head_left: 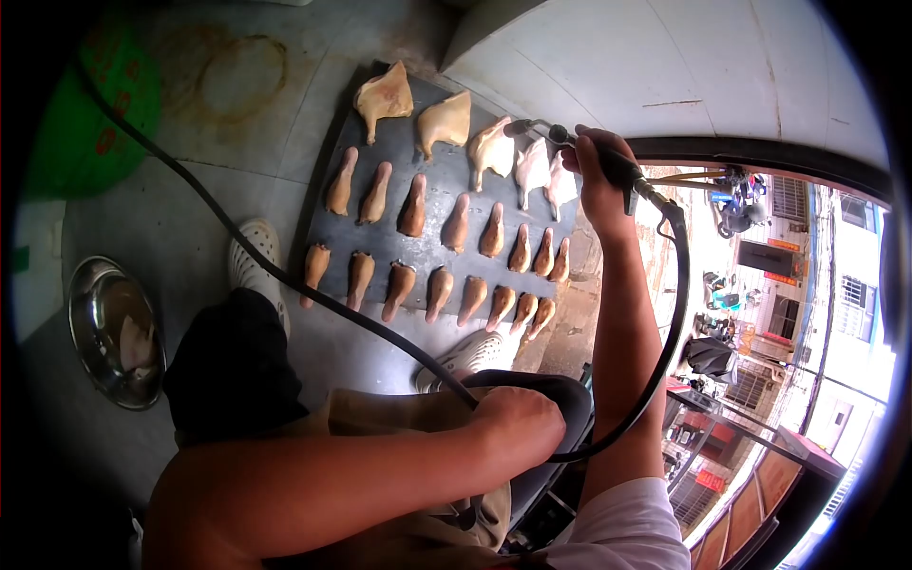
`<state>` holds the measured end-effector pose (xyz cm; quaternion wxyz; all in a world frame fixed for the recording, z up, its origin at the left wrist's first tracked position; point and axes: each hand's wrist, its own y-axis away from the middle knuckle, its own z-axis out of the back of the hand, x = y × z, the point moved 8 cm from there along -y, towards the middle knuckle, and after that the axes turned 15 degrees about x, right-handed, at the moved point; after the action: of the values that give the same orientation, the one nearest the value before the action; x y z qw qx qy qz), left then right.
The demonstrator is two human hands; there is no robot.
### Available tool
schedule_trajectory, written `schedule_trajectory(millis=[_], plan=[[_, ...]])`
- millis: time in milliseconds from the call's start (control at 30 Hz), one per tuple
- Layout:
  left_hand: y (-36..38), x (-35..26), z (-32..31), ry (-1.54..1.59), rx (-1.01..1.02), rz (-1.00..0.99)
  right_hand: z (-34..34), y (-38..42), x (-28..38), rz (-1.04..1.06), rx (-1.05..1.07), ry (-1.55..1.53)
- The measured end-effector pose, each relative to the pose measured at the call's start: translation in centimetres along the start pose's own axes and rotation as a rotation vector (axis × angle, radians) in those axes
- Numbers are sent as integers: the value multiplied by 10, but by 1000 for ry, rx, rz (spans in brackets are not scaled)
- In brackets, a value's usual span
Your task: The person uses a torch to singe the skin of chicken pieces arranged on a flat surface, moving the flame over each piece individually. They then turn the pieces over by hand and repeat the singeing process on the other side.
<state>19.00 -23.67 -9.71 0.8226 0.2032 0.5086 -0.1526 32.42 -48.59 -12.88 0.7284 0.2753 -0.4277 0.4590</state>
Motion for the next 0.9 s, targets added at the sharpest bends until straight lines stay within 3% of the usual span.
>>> schedule_trajectory(millis=[533, 900], plan=[[-1, 3, 8, 59, 0, 27, 5, 0, -3, -11, -8, -9], [2, 4, 10, 79, -133, -28, 13, -10, -11, -5, -51, 4]])
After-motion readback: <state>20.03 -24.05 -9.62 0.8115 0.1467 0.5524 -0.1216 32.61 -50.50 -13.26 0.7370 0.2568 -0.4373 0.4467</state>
